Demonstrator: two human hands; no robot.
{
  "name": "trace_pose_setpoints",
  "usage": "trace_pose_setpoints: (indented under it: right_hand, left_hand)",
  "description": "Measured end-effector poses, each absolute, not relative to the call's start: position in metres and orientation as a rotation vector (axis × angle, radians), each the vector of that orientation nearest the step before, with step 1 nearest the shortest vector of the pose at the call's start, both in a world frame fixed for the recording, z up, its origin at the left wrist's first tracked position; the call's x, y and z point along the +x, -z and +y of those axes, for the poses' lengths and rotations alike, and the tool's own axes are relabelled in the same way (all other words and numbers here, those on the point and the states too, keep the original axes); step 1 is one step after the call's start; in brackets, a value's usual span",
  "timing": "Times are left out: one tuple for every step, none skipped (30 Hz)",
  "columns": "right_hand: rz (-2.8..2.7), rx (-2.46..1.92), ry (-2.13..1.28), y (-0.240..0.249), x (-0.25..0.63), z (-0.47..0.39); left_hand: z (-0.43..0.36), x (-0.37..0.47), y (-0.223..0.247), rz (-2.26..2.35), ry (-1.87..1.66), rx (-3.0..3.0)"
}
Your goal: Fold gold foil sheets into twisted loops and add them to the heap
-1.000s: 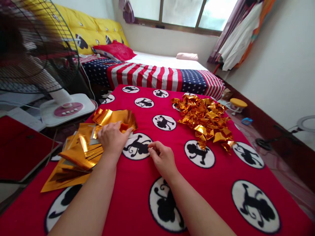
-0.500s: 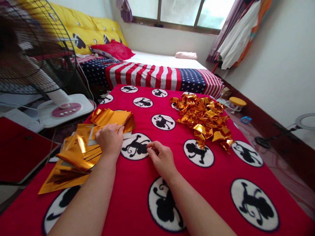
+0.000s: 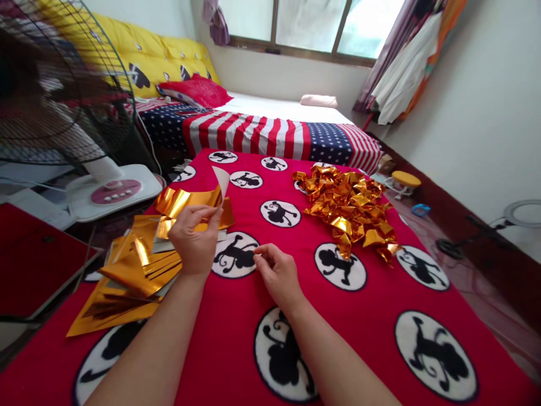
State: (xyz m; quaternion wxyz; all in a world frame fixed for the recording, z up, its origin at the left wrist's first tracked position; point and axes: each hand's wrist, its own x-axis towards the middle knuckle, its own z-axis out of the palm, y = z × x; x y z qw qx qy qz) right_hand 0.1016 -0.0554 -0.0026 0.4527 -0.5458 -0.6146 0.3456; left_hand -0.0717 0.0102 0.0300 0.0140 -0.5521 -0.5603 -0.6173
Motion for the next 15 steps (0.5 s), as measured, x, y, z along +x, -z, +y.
trace_pose_setpoints:
  right_hand:
    - [-1.465,-1.323,-0.876,0.002,0.101,-0.055]
    - [-1.404,-1.291,-0.895,0.001,0.101,-0.055]
    - [-1.333,-1.256,-0.917,0.0,0.101,-0.054]
    - [-1.252,-1.218,-0.944,-0.002,0.101,-0.054]
    - [-1.165,-1.176,-0.982,-0.004,0.102,-0.053]
    - [-1.072,-1.126,-1.029,-0.006,0.103,-0.052]
    - [-0.974,-1.067,-1.087,-0.008,0.105,-0.051]
    - [-0.874,-1.002,-1.147,-0.01,0.107,-0.049]
    - [-0.78,-0.937,-1.196,-0.012,0.111,-0.047]
    - [-0.701,-0.876,-1.232,-0.012,0.115,-0.044]
    - [-0.639,-0.83,-1.247,-0.013,0.119,-0.041]
    - [-0.603,-0.807,-1.238,-0.013,0.124,-0.039]
    - [-0.59,-0.805,-1.207,-0.013,0.129,-0.036]
    - [-0.584,-0.823,-1.156,-0.013,0.134,-0.034]
    - [-0.582,-0.853,-1.108,-0.012,0.138,-0.032]
  left_hand:
    - [0.008,-0.062,-0.034,-1.737,2.106,-1.718]
    - [0.006,-0.051,-0.036,-1.734,2.331,-1.669]
    - [0.004,-0.04,-0.039,-1.745,2.607,-1.63]
    - [0.002,-0.03,-0.04,-1.754,2.905,-1.571]
    - [0.0,-0.021,-0.041,-1.751,3.185,-1.488]
    - [-0.003,-0.013,-0.042,-1.757,3.413,-1.445]
    - [-0.007,-0.006,-0.041,-1.76,3.6,-1.442]
    - [-0.01,0.001,-0.041,-1.772,3.748,-1.444]
    - [-0.014,0.006,-0.039,-1.792,3.855,-1.457]
    - [-0.019,0.01,-0.038,-1.82,3.907,-1.521]
    - [-0.023,0.013,-0.036,-1.878,3.898,-1.645]
    - [-0.026,0.015,-0.034,-1.967,3.821,-1.793]
    - [-0.029,0.016,-0.032,-2.076,3.682,-1.993]
    - [-0.031,0.016,-0.031,-2.156,3.524,-2.209]
    - [-0.031,0.015,-0.029,-2.198,3.381,-2.419]
